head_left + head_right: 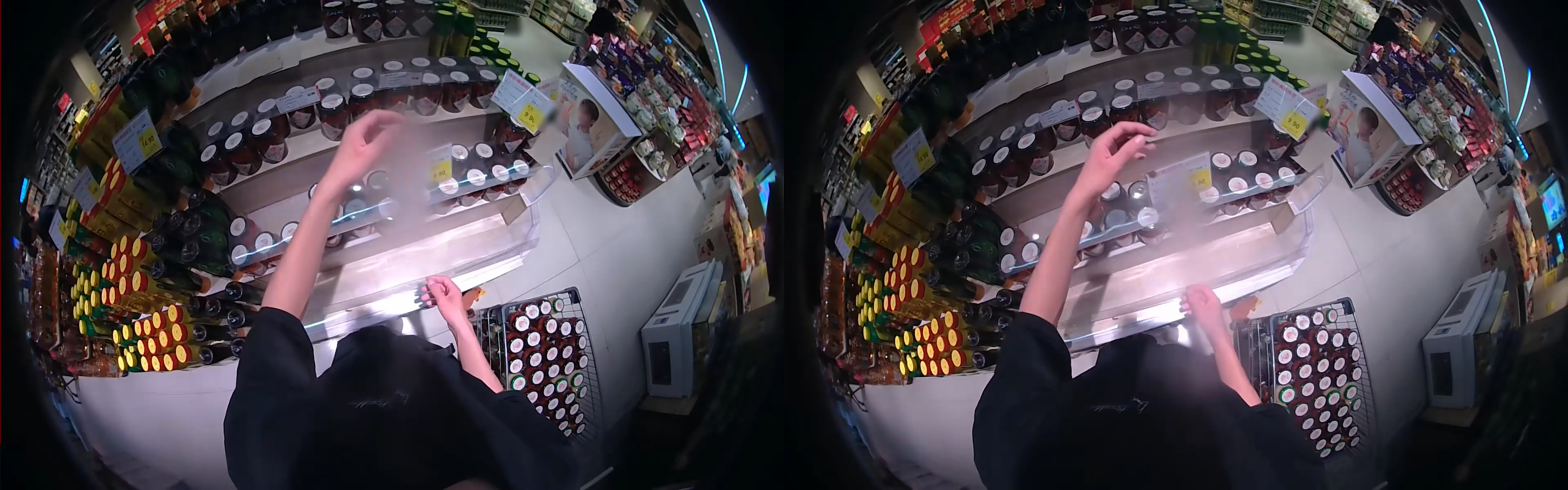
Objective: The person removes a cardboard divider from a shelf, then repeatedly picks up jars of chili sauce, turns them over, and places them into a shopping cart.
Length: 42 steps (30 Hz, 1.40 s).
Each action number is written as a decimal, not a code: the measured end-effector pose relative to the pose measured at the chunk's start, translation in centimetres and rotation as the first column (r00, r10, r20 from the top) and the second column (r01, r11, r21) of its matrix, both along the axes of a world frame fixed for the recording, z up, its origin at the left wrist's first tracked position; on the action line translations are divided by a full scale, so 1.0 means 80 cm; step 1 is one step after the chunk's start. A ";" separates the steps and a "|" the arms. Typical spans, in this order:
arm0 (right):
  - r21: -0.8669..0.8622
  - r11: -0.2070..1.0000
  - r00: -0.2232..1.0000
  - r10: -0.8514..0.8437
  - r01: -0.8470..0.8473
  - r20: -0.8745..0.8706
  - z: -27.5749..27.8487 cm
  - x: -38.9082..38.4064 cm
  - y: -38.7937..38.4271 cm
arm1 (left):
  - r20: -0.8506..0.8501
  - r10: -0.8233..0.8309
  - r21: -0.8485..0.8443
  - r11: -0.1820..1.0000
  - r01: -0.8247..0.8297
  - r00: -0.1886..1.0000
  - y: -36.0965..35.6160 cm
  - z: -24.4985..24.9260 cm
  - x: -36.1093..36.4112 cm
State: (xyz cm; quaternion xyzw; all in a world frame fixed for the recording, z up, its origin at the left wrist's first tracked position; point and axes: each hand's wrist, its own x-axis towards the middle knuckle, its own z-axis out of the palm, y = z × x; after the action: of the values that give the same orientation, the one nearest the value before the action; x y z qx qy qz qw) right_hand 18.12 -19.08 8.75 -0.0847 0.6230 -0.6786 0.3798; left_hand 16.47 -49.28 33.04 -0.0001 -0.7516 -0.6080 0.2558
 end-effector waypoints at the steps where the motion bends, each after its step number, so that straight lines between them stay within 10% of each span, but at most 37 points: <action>1: 0.011 1.000 1.000 0.013 -0.013 -0.004 -0.002 0.001 -0.009 | -0.023 0.028 0.016 0.999 -0.028 0.999 -0.023 0.024 -0.006; 10: 0.154 0.987 0.999 -0.043 0.043 -0.004 -0.024 0.008 -0.024 | -0.343 0.425 -0.319 0.786 -0.530 0.838 -0.280 0.102 -0.170; 16: 0.276 0.935 0.969 -0.180 0.222 -0.168 -0.078 -0.001 0.018 | -0.376 0.708 -0.673 0.234 -0.701 0.598 -0.400 0.106 -0.254; 23: 0.289 0.892 0.937 -0.319 0.347 -0.143 -0.028 0.003 0.025 | -0.145 0.771 -0.496 0.486 -0.720 0.620 -0.412 0.094 -0.284; 32: 0.261 0.920 0.951 -0.254 0.294 -0.177 0.029 -0.010 0.003 | -0.370 0.777 -0.272 0.433 -0.860 0.508 -0.391 0.156 -0.236; 36: 0.202 0.953 0.940 -0.158 0.225 -0.301 0.053 -0.028 -0.019 | -0.230 0.506 0.000 0.854 -0.520 0.831 -0.333 0.196 -0.181; 42: 0.072 0.994 0.969 -0.062 0.081 -0.241 0.169 -0.031 -0.071 | -0.098 0.142 -0.007 0.990 -0.143 0.985 -0.193 0.143 -0.122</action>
State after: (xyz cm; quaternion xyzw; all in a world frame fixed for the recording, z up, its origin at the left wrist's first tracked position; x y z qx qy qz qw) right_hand 15.62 -24.78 22.23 -0.1276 0.6936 -0.6510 0.2808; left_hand 6.75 -64.69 44.47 0.0221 -0.7406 -0.5821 0.3350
